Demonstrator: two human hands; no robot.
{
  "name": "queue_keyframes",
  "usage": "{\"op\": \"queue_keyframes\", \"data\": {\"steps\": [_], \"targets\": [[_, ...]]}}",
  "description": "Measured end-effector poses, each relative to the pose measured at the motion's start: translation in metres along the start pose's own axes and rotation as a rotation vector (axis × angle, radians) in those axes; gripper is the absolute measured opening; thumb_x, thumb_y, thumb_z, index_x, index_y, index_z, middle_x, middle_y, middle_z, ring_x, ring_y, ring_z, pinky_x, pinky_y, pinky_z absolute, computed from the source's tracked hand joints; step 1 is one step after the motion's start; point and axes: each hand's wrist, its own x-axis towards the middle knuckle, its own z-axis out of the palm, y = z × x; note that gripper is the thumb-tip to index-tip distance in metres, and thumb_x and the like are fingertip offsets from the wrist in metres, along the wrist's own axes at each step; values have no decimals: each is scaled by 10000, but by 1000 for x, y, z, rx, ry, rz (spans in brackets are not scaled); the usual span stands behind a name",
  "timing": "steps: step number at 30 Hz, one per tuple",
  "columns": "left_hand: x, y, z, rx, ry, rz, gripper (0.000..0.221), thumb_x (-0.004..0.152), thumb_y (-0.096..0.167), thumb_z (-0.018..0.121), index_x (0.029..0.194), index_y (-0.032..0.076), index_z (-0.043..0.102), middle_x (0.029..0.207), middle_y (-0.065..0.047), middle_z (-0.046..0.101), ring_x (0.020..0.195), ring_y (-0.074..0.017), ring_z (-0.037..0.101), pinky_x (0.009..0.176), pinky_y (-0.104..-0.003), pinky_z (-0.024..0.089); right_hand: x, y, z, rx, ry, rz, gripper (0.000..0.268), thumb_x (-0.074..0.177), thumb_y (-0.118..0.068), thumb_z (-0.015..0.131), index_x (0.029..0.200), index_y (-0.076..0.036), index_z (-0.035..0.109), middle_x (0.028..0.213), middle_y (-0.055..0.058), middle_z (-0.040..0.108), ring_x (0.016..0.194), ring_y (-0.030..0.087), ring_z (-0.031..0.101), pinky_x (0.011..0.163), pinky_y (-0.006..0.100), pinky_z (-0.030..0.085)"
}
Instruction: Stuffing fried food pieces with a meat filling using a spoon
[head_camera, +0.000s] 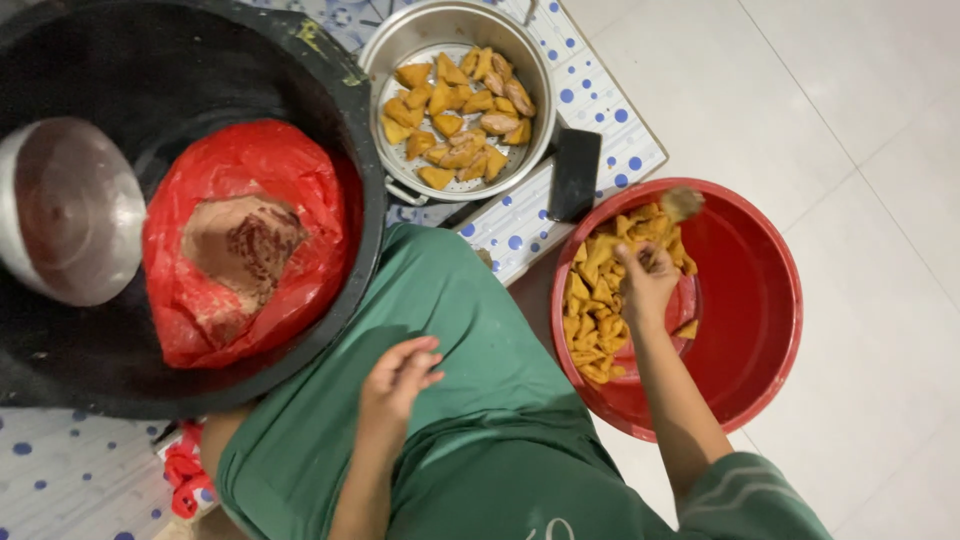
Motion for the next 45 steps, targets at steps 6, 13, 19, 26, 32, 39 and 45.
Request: {"op": "queue_keyframes", "data": {"steps": [6, 13, 19, 26, 32, 39, 45], "targets": [[1, -16, 45, 382, -68, 664, 657, 733, 139, 946, 1335, 81, 689, 1211, -152, 704, 1034, -308, 722, 844, -337, 645, -75, -25, 50, -118, -455, 19, 381, 620, -59, 998, 912, -86, 755, 714, 18, 665, 609, 77, 587, 533, 192, 469], [-4, -23, 27, 461, 30, 622, 588, 741, 133, 934, 1280, 32, 720, 1058, -223, 733, 888, -387, 752, 648, -345, 671, -145, -73, 103, -103, -794, 130, 439, 611, -54, 1006, 931, 21, 714, 732, 40, 595, 403, -3, 430, 351, 137, 348], [5, -51, 7, -21, -29, 323, 667, 734, -1, 898, 1351, 24, 647, 1090, -219, 782, 899, -233, 766, 720, -303, 658, -164, -66, 112, -81, -897, 155, 460, 577, -13, 1005, 960, 5, 749, 761, 64, 682, 421, -20, 443, 372, 123, 359], [6, -50, -6, -67, -91, 271, 515, 775, 2, 856, 1267, 12, 705, 1084, -203, 786, 897, -182, 753, 728, -295, 657, -167, -69, 118, -132, -916, 166, 275, 653, 41, 943, 860, 31, 762, 690, 9, 607, 430, -19, 427, 386, 131, 301], [-9, -28, -14, 322, -3, 342, 426, 859, 126, 707, 1281, 74, 722, 1023, -220, 776, 929, -292, 760, 762, -389, 642, -175, -82, 126, -211, -949, 113, 177, 704, 75, 850, 854, 32, 767, 503, -25, 500, 396, -4, 367, 404, 143, 242], [-24, 1, -13, 916, 159, 855, 440, 920, 200, 698, 1263, -76, 674, 1022, -248, 726, 930, -363, 740, 790, -391, 633, -185, -99, 146, -373, -957, 7, 192, 726, 33, 747, 882, -67, 799, 420, -59, 422, 353, 22, 347, 393, 160, 252], [-18, -8, -28, 738, 90, 761, 703, 812, 374, 830, 1362, -15, 630, 978, -211, 708, 955, -414, 715, 793, -456, 603, -184, -93, 149, -430, -970, -49, 202, 693, 24, 799, 873, -68, 796, 527, 87, 605, 379, 82, 428, 392, 214, 348]]}}
